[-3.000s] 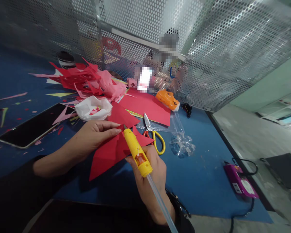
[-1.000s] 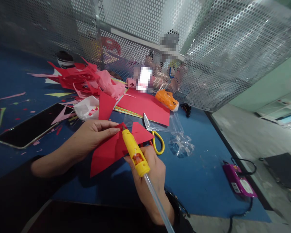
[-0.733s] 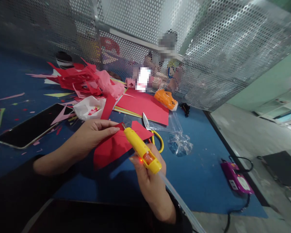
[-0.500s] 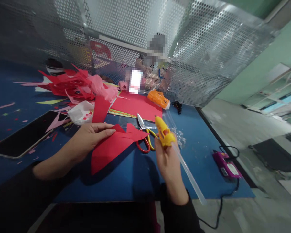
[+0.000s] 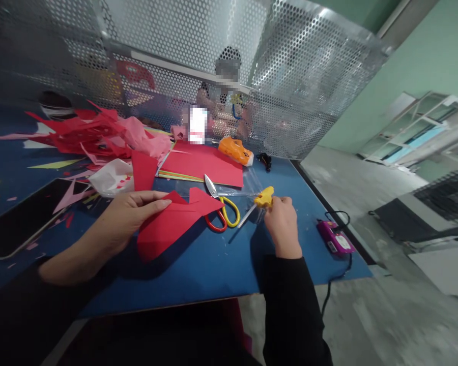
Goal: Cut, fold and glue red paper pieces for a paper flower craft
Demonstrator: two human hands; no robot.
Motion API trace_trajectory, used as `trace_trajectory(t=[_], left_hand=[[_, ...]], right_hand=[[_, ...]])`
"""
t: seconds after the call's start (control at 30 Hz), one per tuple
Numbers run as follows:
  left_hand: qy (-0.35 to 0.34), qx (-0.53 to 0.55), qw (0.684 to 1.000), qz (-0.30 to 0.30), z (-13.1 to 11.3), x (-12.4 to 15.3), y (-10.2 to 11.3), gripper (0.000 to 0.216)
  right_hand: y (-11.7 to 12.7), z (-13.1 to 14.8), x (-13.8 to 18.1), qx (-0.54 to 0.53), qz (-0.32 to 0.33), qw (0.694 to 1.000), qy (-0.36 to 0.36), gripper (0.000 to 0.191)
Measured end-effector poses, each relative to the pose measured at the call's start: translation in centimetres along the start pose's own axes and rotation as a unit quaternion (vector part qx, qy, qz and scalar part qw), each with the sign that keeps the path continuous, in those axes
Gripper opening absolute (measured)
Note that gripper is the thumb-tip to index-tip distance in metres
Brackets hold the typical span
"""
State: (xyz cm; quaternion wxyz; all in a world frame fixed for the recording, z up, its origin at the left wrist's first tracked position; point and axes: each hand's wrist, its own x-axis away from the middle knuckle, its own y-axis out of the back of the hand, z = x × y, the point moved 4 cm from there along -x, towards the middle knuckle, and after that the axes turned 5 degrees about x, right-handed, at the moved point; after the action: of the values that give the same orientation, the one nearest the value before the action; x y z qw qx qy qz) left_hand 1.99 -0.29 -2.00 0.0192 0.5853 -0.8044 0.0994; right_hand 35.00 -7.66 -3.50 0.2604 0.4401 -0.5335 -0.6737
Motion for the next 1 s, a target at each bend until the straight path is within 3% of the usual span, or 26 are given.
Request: trace_trajectory(t=[0.13, 0.2, 0.23, 0.3, 0.37, 0.47, 0.57, 0.67, 0.73, 0.8, 1.0], left_hand=[[0.020, 0.027, 0.999, 0.018, -0.1, 0.3, -0.3, 0.027], [0.022, 0.030, 0.999, 0.015, -0.1, 0.3, -0.3, 0.025], [0.020, 0.027, 0.999, 0.013, -0.2, 0.4, -0.3, 0.024], [0.011, 0.025, 1.000, 0.010, -0.3, 0.4, -0.3, 0.023], [-0.006, 0.032, 0.999, 0.004, -0.5, 0.4, -0.3, 0.024], [-0.045, 0.060, 0.997, -0.016, -0.7, 0.4, -0.2, 0.040], [-0.077, 0.069, 0.995, -0.014, -0.6, 0.3, -0.2, 0.056], [-0.097, 0.044, 0.994, -0.004, -0.3, 0.3, -0.2, 0.056], [-0.098, 0.034, 0.995, 0.001, -0.2, 0.3, -0.3, 0.053], [-0.089, 0.034, 0.995, 0.006, -0.1, 0.3, -0.4, 0.051], [-0.047, 0.052, 0.997, 0.009, -0.3, 0.4, -0.8, 0.047]], right_hand=[[0.6, 0.1, 0.2, 0.020, 0.005, 1.000, 0.004, 0.028], [1.7, 0.9, 0.6, 0.010, -0.025, 1.000, -0.001, 0.033], [2.5, 1.7, 0.9, -0.014, -0.048, 0.999, -0.004, 0.038], [3.9, 3.9, 2.0, -0.171, -0.100, 0.980, -0.008, 0.042], [4.0, 7.2, 3.1, -0.392, -0.022, 0.920, 0.007, 0.052], [2.9, 12.3, 4.8, -0.639, 0.158, 0.752, -0.038, 0.076], [1.8, 15.3, 5.3, -0.734, 0.225, 0.628, -0.128, 0.074], [1.1, 16.8, 4.7, -0.767, 0.283, 0.554, -0.157, 0.051], [0.6, 17.3, 4.4, -0.770, 0.308, 0.534, -0.165, 0.041], [0.2, 17.5, 4.2, -0.768, 0.309, 0.534, -0.170, 0.036], [-0.2, 17.5, 4.1, -0.780, 0.252, 0.543, -0.180, 0.040]])
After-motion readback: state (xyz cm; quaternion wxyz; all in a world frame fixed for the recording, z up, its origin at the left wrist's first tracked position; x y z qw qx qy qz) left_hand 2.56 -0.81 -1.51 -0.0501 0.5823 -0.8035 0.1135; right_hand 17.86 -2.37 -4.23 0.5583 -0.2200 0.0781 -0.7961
